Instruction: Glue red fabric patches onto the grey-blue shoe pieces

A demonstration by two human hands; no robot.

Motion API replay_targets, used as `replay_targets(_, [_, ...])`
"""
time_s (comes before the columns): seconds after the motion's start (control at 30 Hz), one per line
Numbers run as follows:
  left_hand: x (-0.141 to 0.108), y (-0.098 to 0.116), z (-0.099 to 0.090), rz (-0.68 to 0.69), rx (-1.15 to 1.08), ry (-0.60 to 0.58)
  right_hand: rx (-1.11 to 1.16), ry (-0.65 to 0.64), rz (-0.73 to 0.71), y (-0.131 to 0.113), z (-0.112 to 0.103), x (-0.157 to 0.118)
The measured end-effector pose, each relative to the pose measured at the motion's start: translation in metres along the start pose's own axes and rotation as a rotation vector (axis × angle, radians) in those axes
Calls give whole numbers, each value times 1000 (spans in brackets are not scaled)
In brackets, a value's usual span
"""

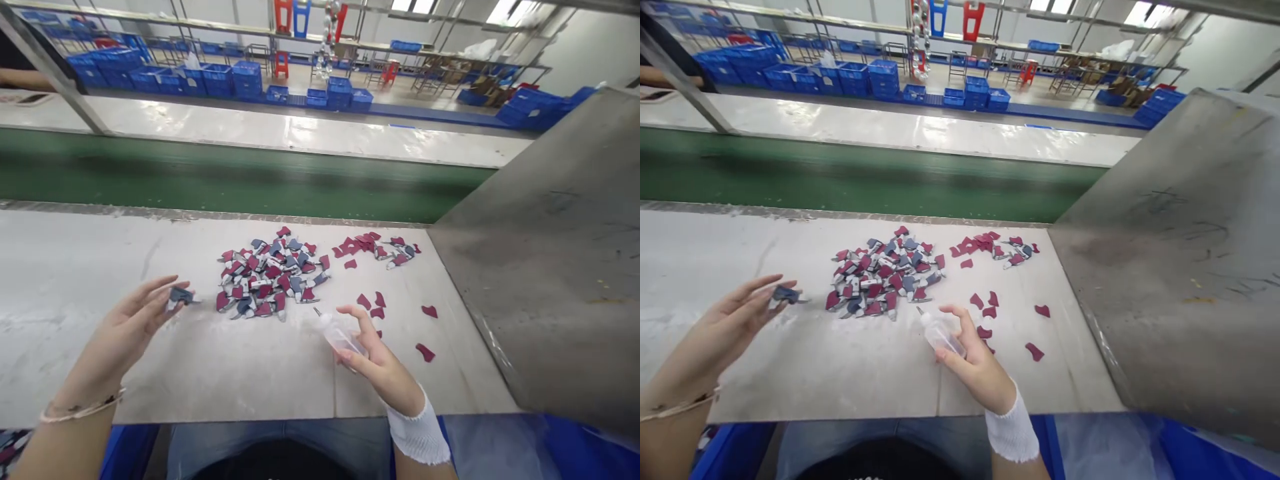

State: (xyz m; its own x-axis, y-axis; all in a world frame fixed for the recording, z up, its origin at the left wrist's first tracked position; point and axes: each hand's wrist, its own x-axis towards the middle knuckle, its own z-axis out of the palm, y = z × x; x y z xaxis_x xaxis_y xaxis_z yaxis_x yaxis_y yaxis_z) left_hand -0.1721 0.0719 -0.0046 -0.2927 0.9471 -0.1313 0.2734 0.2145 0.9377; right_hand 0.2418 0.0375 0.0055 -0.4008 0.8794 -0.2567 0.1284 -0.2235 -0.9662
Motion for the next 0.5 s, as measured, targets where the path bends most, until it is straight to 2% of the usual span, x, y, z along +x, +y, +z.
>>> replay_targets(0.07, [-15,3,24,-157,-274,-146,60,-23,-44,6,-14,-13])
replay_targets(0.1, [-24,6,37,-216,-307,-237,79,-33,-66,10,-22,-19])
replay_targets(0.17, [-42,13,60,-231,-281,-405,106,-29,-90,16,-37,-29])
replay_targets(0.27, [-67,24,86,-178,-250,-501,133,6,-64,19,-49,-42])
replay_targets(0.37, [-82,31,105,-162,-312,-584,158,77,-65,17,-48,-49])
replay_targets(0.5, [-89,33,125,-284,-581,-713,178,102,-126,14,-42,-45])
